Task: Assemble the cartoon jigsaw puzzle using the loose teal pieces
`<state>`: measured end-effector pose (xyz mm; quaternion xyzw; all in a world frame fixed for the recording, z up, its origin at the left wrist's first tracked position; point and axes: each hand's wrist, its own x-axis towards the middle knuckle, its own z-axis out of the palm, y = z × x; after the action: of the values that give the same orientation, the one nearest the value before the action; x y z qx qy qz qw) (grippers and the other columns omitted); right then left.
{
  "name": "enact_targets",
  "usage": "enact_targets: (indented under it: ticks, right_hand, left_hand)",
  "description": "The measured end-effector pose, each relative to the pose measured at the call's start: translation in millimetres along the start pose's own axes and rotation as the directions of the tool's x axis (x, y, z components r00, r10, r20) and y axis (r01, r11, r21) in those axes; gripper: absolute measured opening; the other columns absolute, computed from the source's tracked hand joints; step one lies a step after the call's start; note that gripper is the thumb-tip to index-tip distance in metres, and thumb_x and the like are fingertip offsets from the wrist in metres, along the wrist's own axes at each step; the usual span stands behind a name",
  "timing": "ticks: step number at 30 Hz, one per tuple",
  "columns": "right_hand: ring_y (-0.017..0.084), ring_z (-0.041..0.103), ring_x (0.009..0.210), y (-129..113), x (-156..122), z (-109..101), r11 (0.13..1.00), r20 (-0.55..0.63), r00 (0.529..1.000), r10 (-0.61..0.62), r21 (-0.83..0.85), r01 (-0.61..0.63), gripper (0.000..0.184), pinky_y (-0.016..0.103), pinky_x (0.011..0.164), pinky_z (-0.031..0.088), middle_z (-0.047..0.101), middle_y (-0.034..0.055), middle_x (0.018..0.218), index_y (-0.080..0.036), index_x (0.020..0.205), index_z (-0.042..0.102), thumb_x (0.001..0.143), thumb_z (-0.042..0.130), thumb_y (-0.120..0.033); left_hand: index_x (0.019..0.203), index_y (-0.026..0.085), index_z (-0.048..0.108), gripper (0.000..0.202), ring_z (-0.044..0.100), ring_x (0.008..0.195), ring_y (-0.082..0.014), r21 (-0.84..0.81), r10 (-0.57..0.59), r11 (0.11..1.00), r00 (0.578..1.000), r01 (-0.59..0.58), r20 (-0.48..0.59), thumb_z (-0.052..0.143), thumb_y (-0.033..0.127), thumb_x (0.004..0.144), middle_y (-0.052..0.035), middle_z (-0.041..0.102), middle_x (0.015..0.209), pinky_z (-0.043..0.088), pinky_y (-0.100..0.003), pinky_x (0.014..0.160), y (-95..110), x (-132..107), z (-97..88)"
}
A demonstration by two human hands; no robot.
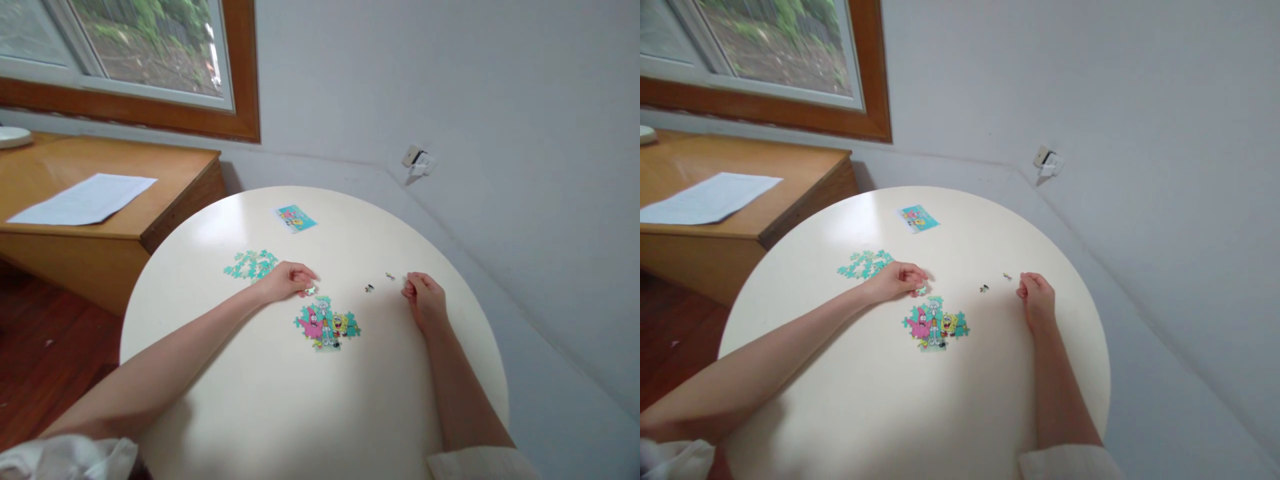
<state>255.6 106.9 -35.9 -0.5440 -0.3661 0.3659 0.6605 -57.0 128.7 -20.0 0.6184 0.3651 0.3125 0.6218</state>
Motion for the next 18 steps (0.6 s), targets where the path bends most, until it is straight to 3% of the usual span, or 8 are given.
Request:
enact_targets:
  ticks: [4, 8, 18]
  right_hand:
    - [0.004, 0.036, 0.044, -2.0, -1.0, 0.2, 1.0, -0.005, 1.0, 0.008, 0.008, -0.008, 0.028, 0.018, 0.039, 0.027, 0.042, -0.0058, 0.044, -0.016, 0.057, 0.054, 0.054, 0.076, -0.033]
    - [0.005, 0.036, 0.044, -2.8, -1.2, 0.1, 1.0, 0.009, 1.0, 0.008, -0.002, -0.008, 0.029, 0.018, 0.039, 0.027, 0.041, -0.0057, 0.045, -0.016, 0.058, 0.054, 0.054, 0.076, -0.033]
    - [0.004, 0.036, 0.044, -1.8, -0.8, 0.5, 1.0, 0.004, 1.0, -0.001, 0.005, 0.001, 0.028, 0.018, 0.039, 0.026, 0.041, -0.0056, 0.044, -0.016, 0.059, 0.054, 0.054, 0.076, -0.032]
  left_hand:
    - [0.071, 0.011, 0.062, 0.011, 0.054, 0.049, -0.0066, 0.002, -0.006, 1.0, 1.0, 0.006, 0.006, 0.069, 0.019, 0.067, 0.0012, 0.061, 0.055, 0.045, -0.019, 0.053, 0.9, -0.6, -2.1]
    - [0.07, 0.011, 0.065, 0.003, 0.054, 0.051, -0.0063, 0.04, 0.004, 0.999, 1.0, -0.004, 0.02, 0.064, 0.014, 0.069, 0.0, 0.063, 0.056, 0.045, -0.019, 0.056, 0.7, 0.3, -3.4]
    - [0.071, 0.011, 0.065, 0.007, 0.055, 0.053, -0.0071, 0.099, 0.008, 0.995, 1.0, -0.008, -0.004, 0.06, 0.01, 0.066, 0.0008, 0.063, 0.056, 0.044, -0.019, 0.056, -0.5, -0.8, 0.6]
